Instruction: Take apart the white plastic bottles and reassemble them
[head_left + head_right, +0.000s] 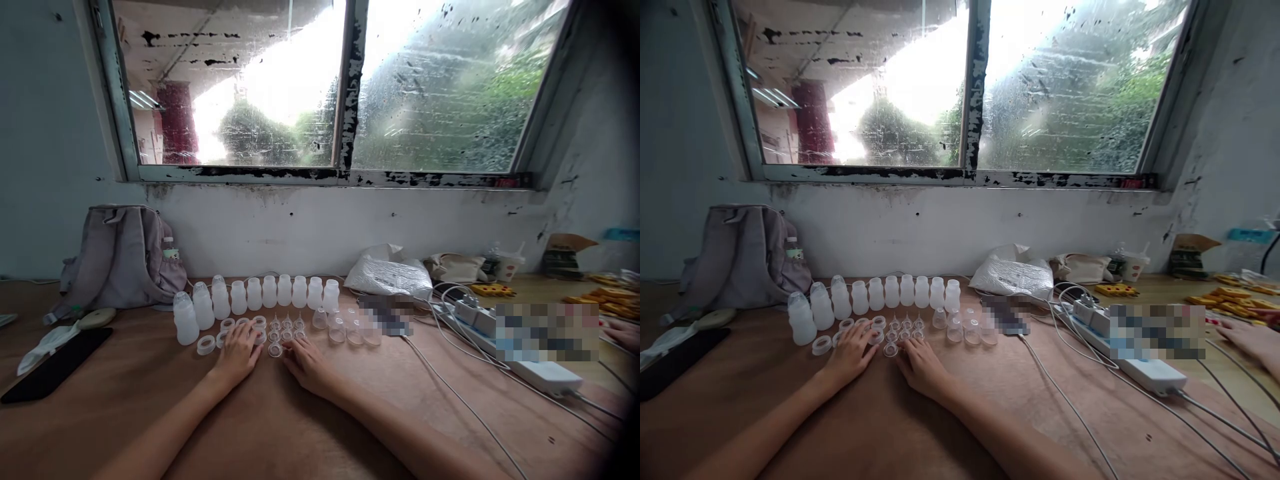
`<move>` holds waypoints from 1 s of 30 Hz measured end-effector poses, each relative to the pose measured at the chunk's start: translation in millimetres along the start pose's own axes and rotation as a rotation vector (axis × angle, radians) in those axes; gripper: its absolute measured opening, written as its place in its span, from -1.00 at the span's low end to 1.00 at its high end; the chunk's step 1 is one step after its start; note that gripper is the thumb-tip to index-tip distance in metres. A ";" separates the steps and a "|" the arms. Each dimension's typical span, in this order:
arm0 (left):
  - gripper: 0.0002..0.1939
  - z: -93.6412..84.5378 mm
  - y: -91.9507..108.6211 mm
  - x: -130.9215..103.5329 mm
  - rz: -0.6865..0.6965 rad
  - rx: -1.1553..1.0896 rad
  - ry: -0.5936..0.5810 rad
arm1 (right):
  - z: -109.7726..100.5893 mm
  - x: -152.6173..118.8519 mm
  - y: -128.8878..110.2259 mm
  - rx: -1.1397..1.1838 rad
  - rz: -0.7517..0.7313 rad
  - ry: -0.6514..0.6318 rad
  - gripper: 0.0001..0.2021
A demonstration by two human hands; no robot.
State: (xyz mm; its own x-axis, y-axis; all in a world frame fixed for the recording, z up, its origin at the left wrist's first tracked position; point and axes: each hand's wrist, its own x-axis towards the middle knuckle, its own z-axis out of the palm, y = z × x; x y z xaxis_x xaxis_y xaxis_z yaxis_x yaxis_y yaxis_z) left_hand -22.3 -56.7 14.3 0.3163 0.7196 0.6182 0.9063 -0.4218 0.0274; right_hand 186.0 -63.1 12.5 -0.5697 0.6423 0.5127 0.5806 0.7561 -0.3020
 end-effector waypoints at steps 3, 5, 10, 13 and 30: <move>-0.87 3.3 2.7 -7.8 0.007 -0.057 -0.026 | 1.7 0.8 -2.0 -0.039 0.001 -0.042 -0.65; -0.90 -2.3 4.5 -7.2 0.028 -0.132 -0.037 | 1.5 1.6 -3.9 -0.024 -0.022 -0.075 -0.60; -0.93 -16.6 12.0 -5.8 0.054 -0.307 0.078 | -4.8 3.4 -7.2 0.138 -0.048 -0.122 -0.62; -0.93 -18.2 13.9 -8.1 0.114 -0.385 0.127 | -8.3 4.0 -6.4 0.215 -0.028 -0.138 -0.64; -0.68 -17.6 19.1 -7.4 0.169 -0.349 -0.089 | -5.7 3.7 -4.2 0.371 0.066 -0.115 -0.54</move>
State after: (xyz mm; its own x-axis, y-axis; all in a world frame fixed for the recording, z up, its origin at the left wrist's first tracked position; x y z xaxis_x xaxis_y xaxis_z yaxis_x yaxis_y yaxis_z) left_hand -12.3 -79.7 24.1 0.4897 0.6628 0.5664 0.6947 -0.6892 0.2059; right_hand 184.8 -64.6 20.3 -0.6122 0.6848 0.3954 0.3806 0.6935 -0.6117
